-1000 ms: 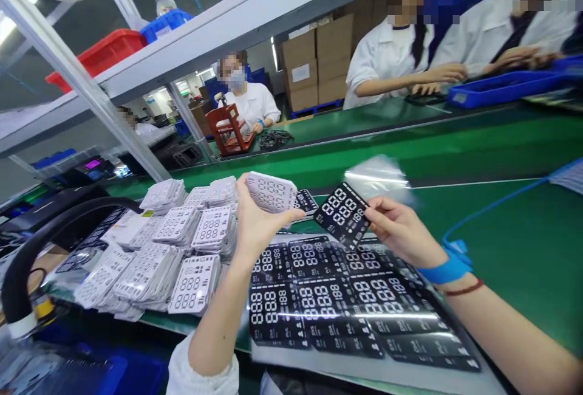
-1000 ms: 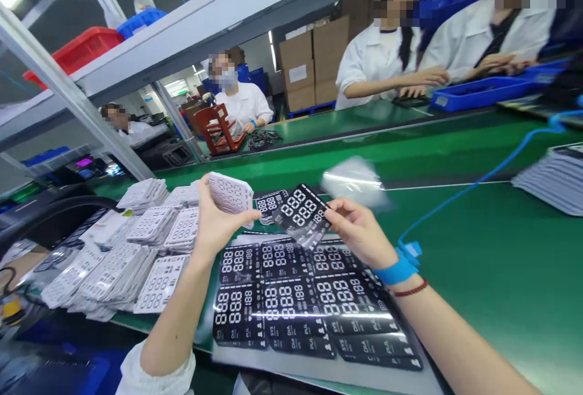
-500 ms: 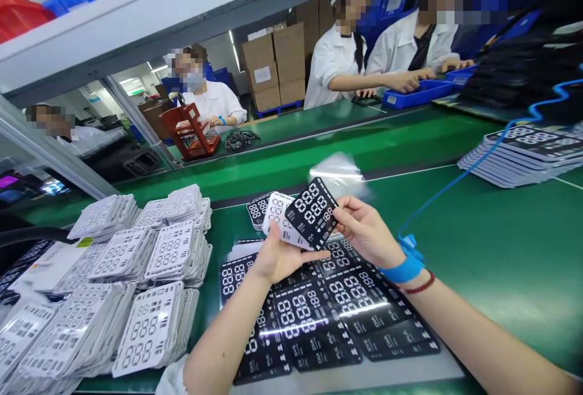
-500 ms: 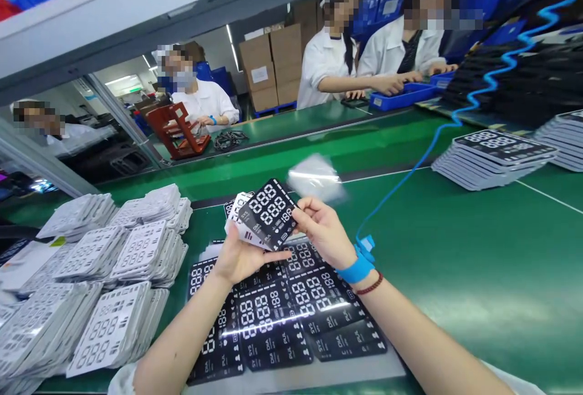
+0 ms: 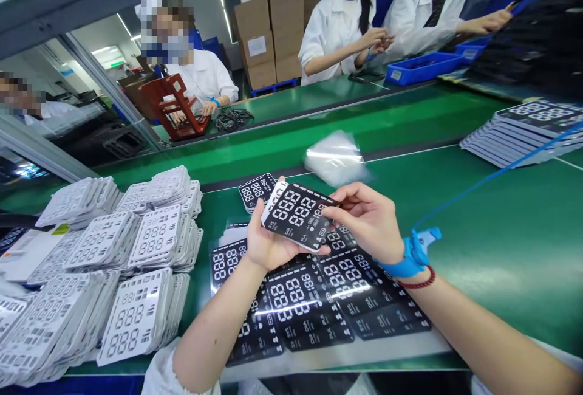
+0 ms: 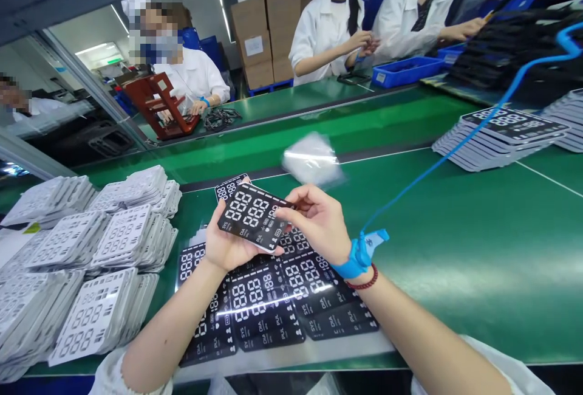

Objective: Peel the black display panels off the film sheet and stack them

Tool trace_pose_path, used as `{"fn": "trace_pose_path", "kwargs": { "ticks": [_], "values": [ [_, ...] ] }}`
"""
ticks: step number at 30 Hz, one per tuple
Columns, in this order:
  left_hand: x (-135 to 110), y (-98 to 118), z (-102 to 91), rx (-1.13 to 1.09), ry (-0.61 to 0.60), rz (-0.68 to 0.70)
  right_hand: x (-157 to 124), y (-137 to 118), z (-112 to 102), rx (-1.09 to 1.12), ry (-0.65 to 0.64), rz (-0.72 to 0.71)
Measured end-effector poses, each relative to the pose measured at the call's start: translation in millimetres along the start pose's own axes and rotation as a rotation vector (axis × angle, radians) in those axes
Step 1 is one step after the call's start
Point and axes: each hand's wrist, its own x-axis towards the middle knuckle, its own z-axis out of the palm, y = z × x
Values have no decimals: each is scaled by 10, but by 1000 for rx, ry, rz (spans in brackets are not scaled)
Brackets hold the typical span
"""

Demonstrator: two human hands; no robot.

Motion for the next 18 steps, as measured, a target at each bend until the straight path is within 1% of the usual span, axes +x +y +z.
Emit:
{"fn": "trace_pose_path", "kwargs": {
  "ticks": [2, 7, 18],
  "values": [
    [1, -2, 2, 1, 5, 7, -11, -10, 8, 11, 5, -4],
    [3, -9, 3, 15, 62, 16, -17, -21, 19, -6, 16, 8],
    [9, -17, -10, -37, 29, -11, -40, 28, -5, -71, -8, -26]
  ]
}}
